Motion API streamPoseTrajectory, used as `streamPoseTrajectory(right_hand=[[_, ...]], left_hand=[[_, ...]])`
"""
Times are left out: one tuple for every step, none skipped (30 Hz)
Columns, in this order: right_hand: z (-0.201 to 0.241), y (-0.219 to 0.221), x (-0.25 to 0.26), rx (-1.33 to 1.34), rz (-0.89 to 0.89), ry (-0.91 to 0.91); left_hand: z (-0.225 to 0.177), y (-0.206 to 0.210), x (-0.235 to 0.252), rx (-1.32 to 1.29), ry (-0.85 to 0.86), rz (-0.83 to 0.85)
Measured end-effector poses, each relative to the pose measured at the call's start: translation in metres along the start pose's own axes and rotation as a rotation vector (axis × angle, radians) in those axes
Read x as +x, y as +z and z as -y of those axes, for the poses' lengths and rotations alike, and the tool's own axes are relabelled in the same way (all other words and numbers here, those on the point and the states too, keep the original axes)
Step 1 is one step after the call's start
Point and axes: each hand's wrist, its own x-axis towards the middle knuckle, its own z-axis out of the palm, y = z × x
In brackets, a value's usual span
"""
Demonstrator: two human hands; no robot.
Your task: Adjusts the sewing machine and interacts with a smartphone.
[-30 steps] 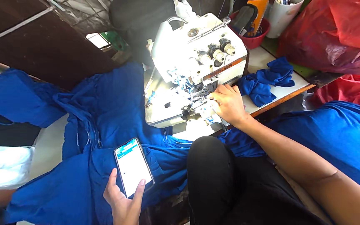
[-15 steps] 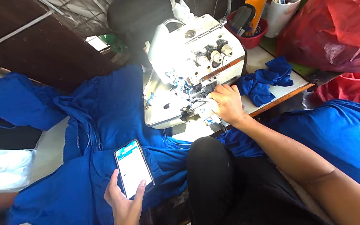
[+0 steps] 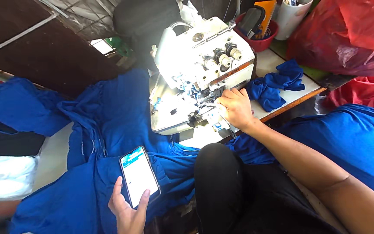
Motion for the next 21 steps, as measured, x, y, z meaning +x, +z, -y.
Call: streamPoseTrajectory(right_hand=[[0.0000, 0.0002, 0.0005, -0.001, -0.006, -0.003], [-0.0001, 0.0004, 0.0008, -0.002, -0.007, -0.006], [0.0000, 0.0005, 0.0011, -0.007, -0.006, -0.008], [0.0001, 0.0004, 0.0014, -0.010, -0.003, -0.010], [0.0003, 0.0003, 0.0018, -0.013, 0.001, -0.012], [0.0004, 0.0003, 0.0021, -0.016, 0.002, -0.013], [0.0008, 0.0001, 0.0024, -0.017, 0.001, -0.014], [0.0013, -0.0002, 0.0029, -0.016, 0.001, -0.014], [0.0016, -0.0001, 0.0033, -0.016, 0.000, -0.014], [0.0018, 0.0000, 0.0036, -0.017, -0.002, -0.011], [0.0022, 0.0000, 0.0037, -0.020, -0.003, -0.008], [0.0026, 0.0000, 0.0036, -0.020, -0.001, -0.006], [0.0030, 0.0001, 0.0035, -0.021, -0.002, -0.006], [0.0033, 0.0005, 0.0031, -0.024, -0.005, -0.006], [0.0035, 0.0007, 0.0026, -0.029, -0.006, -0.005], [0.0038, 0.0005, 0.0020, -0.034, -0.004, -0.004], [0.0043, 0.0002, 0.0014, -0.040, -0.003, -0.005], [0.0048, -0.0001, 0.0007, -0.043, -0.005, -0.006], [0.0054, -0.0003, 0.0001, -0.048, -0.008, -0.008], [0.0060, -0.0009, -0.0004, -0.049, -0.010, -0.010], [0.0063, -0.0012, -0.0008, -0.049, -0.012, -0.015]], left_hand=[[0.0001, -0.0003, 0.0000, -0.001, 0.007, 0.003], [0.0005, -0.0003, 0.0000, 0.000, 0.014, 0.001], [0.0013, -0.0003, 0.0001, -0.001, 0.017, 0.002], [0.0021, -0.0003, 0.0001, 0.001, 0.019, 0.006], [0.0028, -0.0002, 0.0001, 0.001, 0.021, 0.006], [0.0032, -0.0001, -0.0001, 0.001, 0.019, 0.005], [0.0038, 0.0000, -0.0002, 0.004, 0.020, 0.005], [0.0039, 0.0000, -0.0004, 0.007, 0.021, 0.004], [0.0037, 0.0000, -0.0004, 0.012, 0.022, 0.003], [0.0031, 0.0001, -0.0002, 0.016, 0.020, 0.002], [0.0017, 0.0004, 0.0000, 0.011, 0.017, 0.000], [0.0006, 0.0007, -0.0001, 0.008, 0.014, -0.002], [0.0005, 0.0007, -0.0002, 0.005, 0.015, 0.000], [0.0014, 0.0005, -0.0004, 0.006, 0.017, 0.003], [0.0022, 0.0005, -0.0009, 0.009, 0.021, 0.003], [0.0033, 0.0004, -0.0013, 0.010, 0.024, 0.003], [0.0036, 0.0005, -0.0016, 0.010, 0.022, 0.001], [0.0033, 0.0004, -0.0018, 0.012, 0.019, 0.002], [0.0031, 0.0002, -0.0020, 0.015, 0.021, 0.006], [0.0030, 0.0003, -0.0020, 0.015, 0.020, 0.008], [0.0031, 0.0003, -0.0019, 0.017, 0.020, 0.011]])
